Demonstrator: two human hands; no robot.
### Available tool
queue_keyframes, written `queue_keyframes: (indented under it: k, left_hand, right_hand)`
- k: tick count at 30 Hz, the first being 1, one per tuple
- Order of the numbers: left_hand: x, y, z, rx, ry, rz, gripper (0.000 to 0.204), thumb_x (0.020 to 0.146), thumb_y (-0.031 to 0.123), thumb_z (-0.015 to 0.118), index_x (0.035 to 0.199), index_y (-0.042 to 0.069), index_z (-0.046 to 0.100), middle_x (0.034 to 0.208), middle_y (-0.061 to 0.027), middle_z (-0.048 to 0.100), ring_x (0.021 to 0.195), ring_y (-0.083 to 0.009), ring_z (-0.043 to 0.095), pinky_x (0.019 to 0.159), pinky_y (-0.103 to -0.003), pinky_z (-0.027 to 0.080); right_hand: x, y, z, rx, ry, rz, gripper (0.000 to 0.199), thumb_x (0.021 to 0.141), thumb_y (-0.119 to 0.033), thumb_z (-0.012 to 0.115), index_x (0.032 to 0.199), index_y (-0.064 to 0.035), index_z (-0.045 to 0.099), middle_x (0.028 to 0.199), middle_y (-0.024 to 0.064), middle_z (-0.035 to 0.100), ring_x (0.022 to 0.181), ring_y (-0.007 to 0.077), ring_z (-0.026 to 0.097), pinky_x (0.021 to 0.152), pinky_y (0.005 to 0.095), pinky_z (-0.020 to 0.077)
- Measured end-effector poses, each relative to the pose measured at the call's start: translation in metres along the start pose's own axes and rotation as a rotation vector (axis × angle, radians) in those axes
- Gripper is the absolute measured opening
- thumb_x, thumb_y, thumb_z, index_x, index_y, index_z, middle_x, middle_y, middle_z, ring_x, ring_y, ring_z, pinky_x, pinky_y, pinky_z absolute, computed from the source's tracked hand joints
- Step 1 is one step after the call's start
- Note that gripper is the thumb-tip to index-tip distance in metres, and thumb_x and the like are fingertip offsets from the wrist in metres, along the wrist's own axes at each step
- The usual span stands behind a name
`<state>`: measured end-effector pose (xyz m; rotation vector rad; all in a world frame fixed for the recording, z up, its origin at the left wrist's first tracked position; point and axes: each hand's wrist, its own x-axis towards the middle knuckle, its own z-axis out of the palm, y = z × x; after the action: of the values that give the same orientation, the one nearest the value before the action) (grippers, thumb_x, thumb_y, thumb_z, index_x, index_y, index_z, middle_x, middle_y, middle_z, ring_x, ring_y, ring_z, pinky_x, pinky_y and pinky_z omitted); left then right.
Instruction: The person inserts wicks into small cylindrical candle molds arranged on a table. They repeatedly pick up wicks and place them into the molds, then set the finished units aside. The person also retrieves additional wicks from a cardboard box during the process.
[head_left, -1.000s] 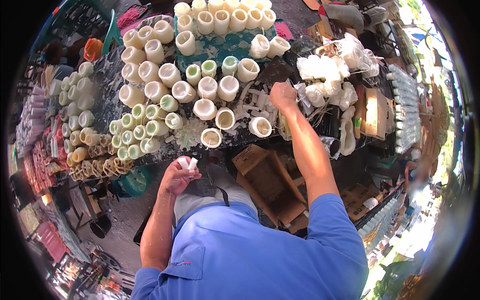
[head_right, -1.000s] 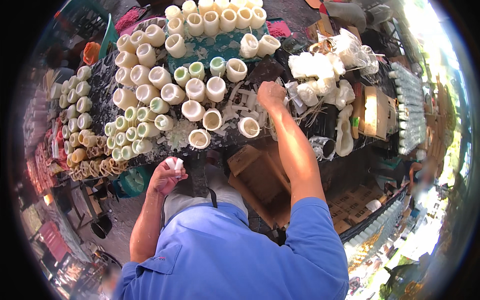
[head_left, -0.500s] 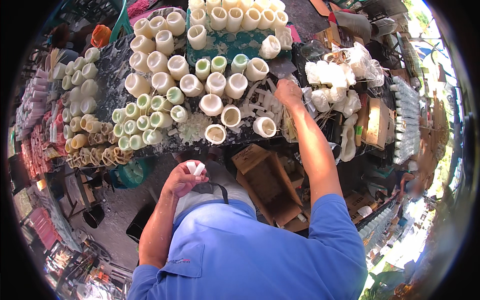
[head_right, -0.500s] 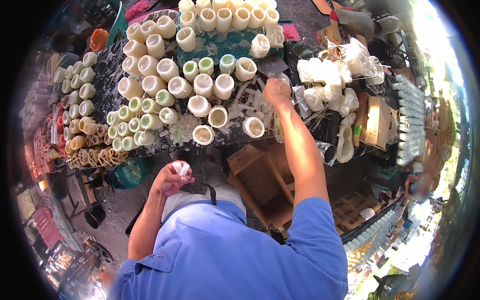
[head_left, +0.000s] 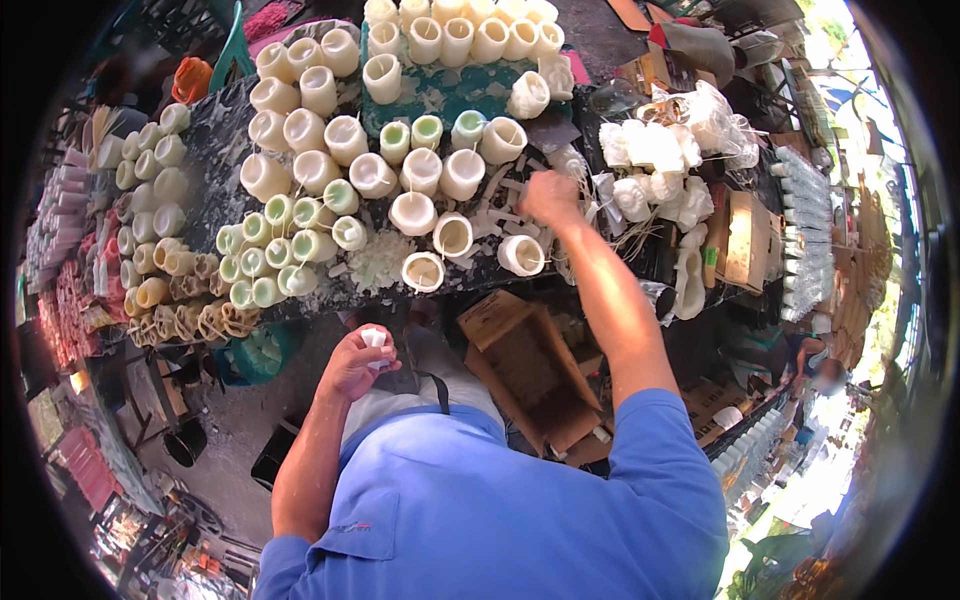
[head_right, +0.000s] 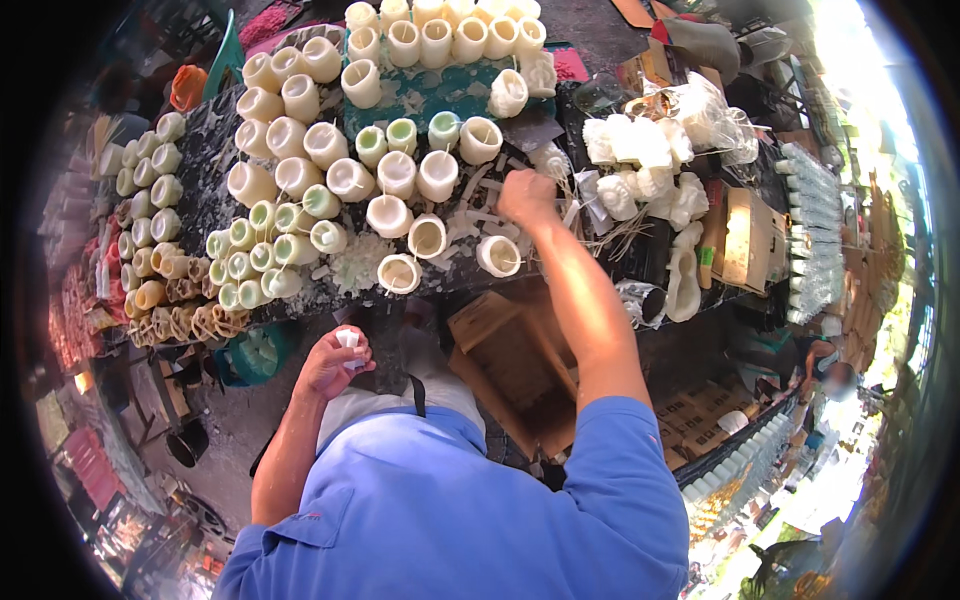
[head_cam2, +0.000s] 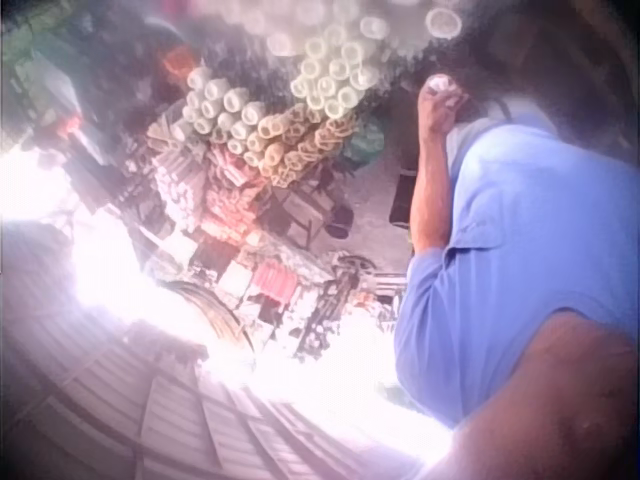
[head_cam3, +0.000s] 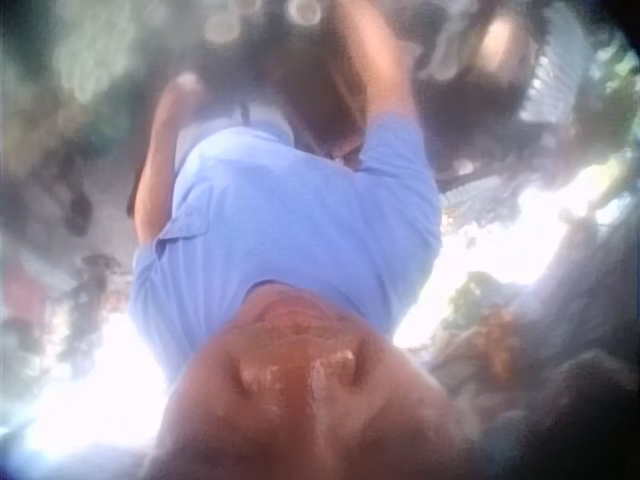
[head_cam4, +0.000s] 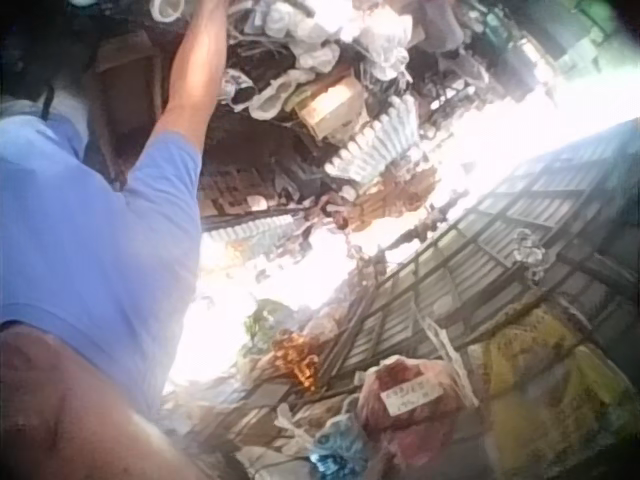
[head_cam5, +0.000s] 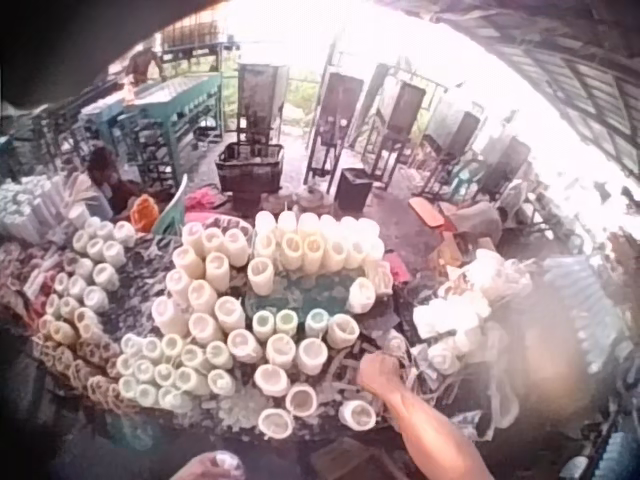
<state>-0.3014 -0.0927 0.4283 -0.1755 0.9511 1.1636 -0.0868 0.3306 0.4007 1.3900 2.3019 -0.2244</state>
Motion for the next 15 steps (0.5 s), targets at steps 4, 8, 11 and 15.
queue_keyframes:
  k: [4,8,11,15]
  left_hand:
    - [-0.004,0.000,0.000,0.028,0.054,0.043,0.033,0.081,-0.005,0.084,0.106,0.008,0.065,0.093,-0.0043,0.066,0.086,-0.0200,0.069,0.082,-0.043,0.064]
    - [-0.006,-0.002,0.001,0.066,0.037,0.099,0.030,0.082,-0.006,0.084,0.100,0.007,0.064,0.089,-0.0041,0.066,0.081,-0.0182,0.069,0.079,-0.040,0.065]
    - [-0.009,0.001,0.010,0.092,0.073,0.120,0.028,0.083,-0.005,0.085,0.096,0.006,0.063,0.084,-0.0049,0.067,0.077,-0.0175,0.070,0.077,-0.039,0.065]
    - [-0.017,0.017,0.047,0.177,0.082,0.197,0.023,0.085,-0.002,0.087,0.095,0.004,0.067,0.086,-0.0066,0.071,0.079,-0.0170,0.072,0.076,-0.034,0.061]
  right_hand:
    - [-0.011,-0.010,0.012,-0.001,0.168,-0.022,0.028,0.092,-0.016,0.066,0.110,-0.0007,0.081,0.114,0.0233,0.079,0.108,0.0405,0.078,0.093,0.0481,0.0634]
    - [-0.014,0.003,0.015,0.298,0.136,-0.071,0.030,0.090,-0.022,0.074,0.108,0.0007,0.080,0.117,0.0212,0.078,0.102,0.0370,0.078,0.090,0.0475,0.0622]
    - [-0.017,0.023,0.000,0.733,0.021,-0.045,0.034,0.090,-0.026,0.081,0.111,0.0004,0.078,0.114,0.0139,0.079,0.093,0.0279,0.077,0.083,0.0440,0.0604]
    - [-0.052,0.031,-0.040,1.446,-0.175,-0.114,0.028,0.096,-0.020,0.083,0.115,-0.0016,0.074,0.102,0.0014,0.075,0.076,0.0080,0.063,0.065,0.0270,0.0507]
